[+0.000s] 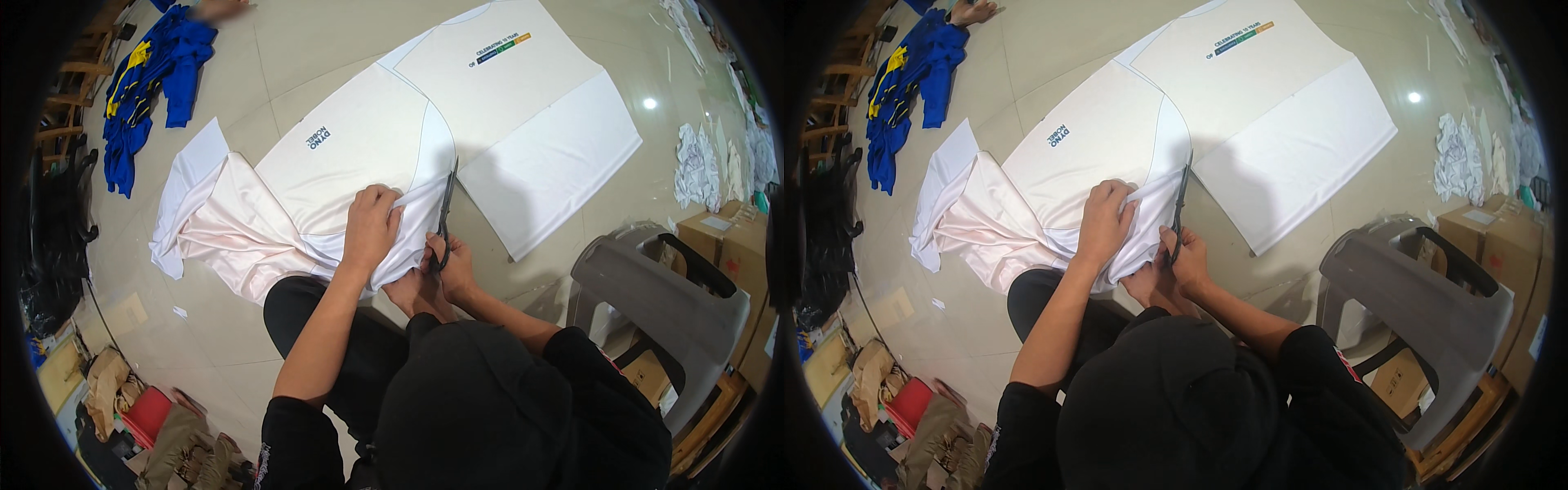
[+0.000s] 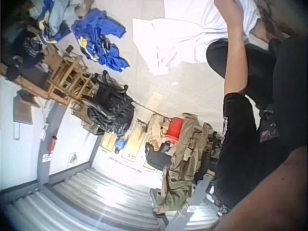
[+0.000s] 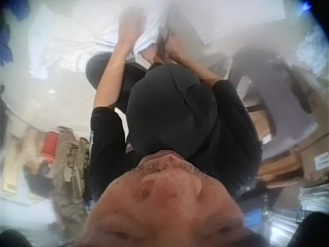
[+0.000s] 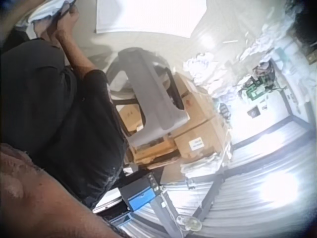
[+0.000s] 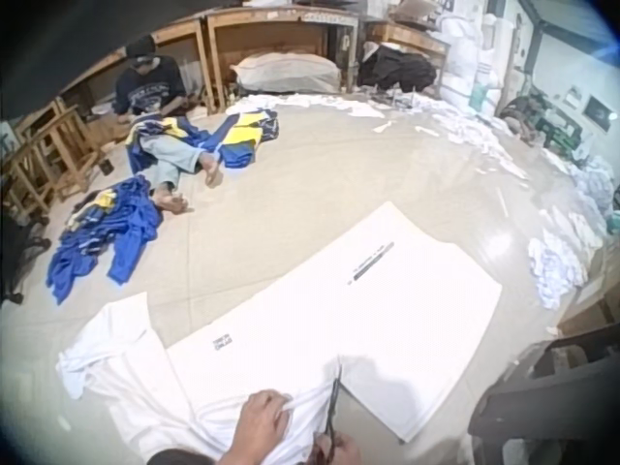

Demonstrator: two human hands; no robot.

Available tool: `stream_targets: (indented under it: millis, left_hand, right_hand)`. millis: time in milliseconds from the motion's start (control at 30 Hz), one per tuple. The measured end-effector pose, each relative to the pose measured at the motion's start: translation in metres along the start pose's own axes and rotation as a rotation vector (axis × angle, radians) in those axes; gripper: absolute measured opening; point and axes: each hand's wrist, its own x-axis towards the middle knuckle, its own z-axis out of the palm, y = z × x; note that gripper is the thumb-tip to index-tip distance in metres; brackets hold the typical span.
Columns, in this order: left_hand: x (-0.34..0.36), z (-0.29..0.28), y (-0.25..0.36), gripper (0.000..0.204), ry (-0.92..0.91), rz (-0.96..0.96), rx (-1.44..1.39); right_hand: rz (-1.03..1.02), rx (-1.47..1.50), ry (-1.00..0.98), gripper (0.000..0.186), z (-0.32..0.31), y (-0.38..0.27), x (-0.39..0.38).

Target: The person unfolds a white fabric on the floor, smooths it out, and uses scissors to cut along a printed outline. The person adjusts the fabric and continues cutting to separate the patterned piece from the surrounding material.

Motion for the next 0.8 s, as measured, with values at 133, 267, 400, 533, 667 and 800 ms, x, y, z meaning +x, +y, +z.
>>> stream_targets:
  millis: [133, 267, 400, 533, 667, 800]
  left_hand:
    - [-0.0003, -0.0009, 0.0001, 0.024, -0.002, -0.004, -0.008]
    - [-0.0003, -0.0016, 0.0011, 0.024, -0.001, -0.007, -0.012]
    - [-0.0003, -0.0016, 0.0017, 0.024, 0.002, -0.009, -0.019]
    - [0.0, -0.0013, 0.0019, 0.024, 0.003, -0.003, -0.014]
    - [0.0, -0.0003, 0.0008, 0.024, 0.004, 0.001, -0.007]
    - [-0.0001, -0.0003, 0.0001, 0.024, 0.005, 0.007, 0.001]
  right_hand:
    - [-0.009, 0.007, 0.0, 0.027, 0.0018, -0.0005, 0.0018]
    - [-0.012, 0.006, 0.009, 0.027, 0.0018, 0.0004, 0.0033]
    - [-0.004, 0.004, 0.008, 0.027, 0.0013, 0.0001, 0.0048]
    - [0.0, 0.014, 0.007, 0.025, 0.0021, 0.0008, 0.0057]
    - [0.002, 0.027, 0.013, 0.024, 0.0033, 0.0007, 0.0052]
    - [0.013, 0.051, -0.003, 0.024, 0.0029, 0.0008, 0.0045]
